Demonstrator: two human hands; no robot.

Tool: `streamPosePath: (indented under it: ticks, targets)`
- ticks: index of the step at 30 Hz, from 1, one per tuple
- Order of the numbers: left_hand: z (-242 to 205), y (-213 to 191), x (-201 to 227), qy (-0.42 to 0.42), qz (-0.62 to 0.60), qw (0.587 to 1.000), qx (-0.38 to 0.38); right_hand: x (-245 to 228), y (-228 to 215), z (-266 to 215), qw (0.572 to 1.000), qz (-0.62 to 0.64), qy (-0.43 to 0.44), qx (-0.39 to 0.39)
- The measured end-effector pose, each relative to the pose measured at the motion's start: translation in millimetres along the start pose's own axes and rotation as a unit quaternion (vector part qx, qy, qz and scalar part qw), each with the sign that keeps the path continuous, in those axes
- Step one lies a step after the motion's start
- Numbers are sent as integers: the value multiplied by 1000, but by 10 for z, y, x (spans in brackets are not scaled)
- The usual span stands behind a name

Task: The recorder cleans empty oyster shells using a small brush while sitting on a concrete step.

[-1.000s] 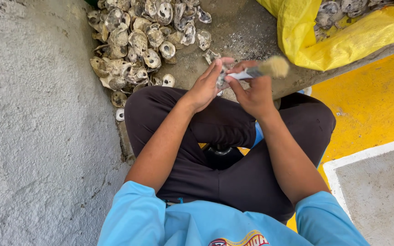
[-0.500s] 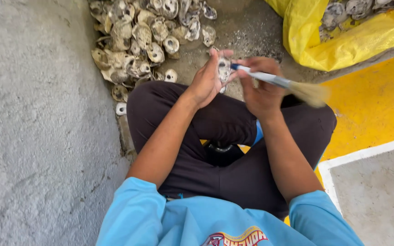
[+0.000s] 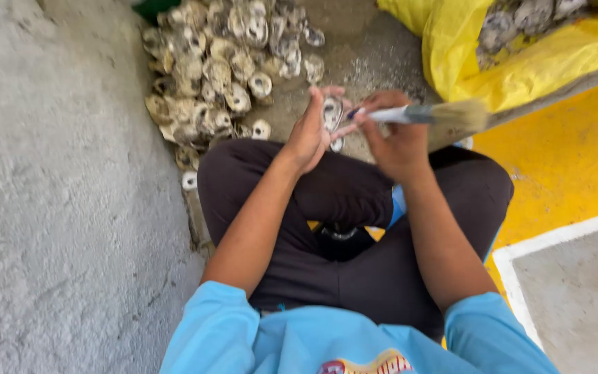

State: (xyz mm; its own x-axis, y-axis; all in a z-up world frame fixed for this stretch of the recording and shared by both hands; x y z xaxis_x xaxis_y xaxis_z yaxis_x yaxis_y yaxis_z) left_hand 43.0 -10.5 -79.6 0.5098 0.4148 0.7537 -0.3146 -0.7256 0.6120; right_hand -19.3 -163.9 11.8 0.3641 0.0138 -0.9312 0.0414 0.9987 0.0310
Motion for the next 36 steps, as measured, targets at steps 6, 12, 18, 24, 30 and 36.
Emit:
streamPosePath:
  ticks: [6, 12, 18, 24, 30, 36]
  targets:
    - [60, 87, 143, 12, 59, 998, -12, -140, -277, -15, 980, -102, 171, -18]
    - [-16, 128, 234, 56, 28, 998, -6, 153, -209, -127, 889, -14, 381, -253]
    - [8, 28, 220, 66, 65, 995, 46, 91, -120, -165, 876, 131, 404, -229]
    - [63, -44, 183, 108, 55, 991, 50, 87, -167, -81, 908, -19, 395, -136]
    - [13, 77, 331, 138, 51, 989, 26, 343, -363, -148, 903, -133, 387, -135]
    - [52, 47, 315, 133, 71, 988, 33, 346, -332, -103, 883, -177, 398, -175]
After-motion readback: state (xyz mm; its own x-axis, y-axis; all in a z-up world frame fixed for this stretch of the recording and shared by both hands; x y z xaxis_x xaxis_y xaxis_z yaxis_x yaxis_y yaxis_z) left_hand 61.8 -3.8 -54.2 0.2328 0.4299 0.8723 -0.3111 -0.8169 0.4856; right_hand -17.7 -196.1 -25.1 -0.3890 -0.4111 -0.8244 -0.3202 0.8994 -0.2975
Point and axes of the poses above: each hand's wrist, its own z-axis towards the middle knuckle, its own y-axis out of the palm, x = y × z, the point moved 4 cm from there along z, towards the middle knuckle, and after that the axes turned 8 degrees about z, right-handed, at the moved point
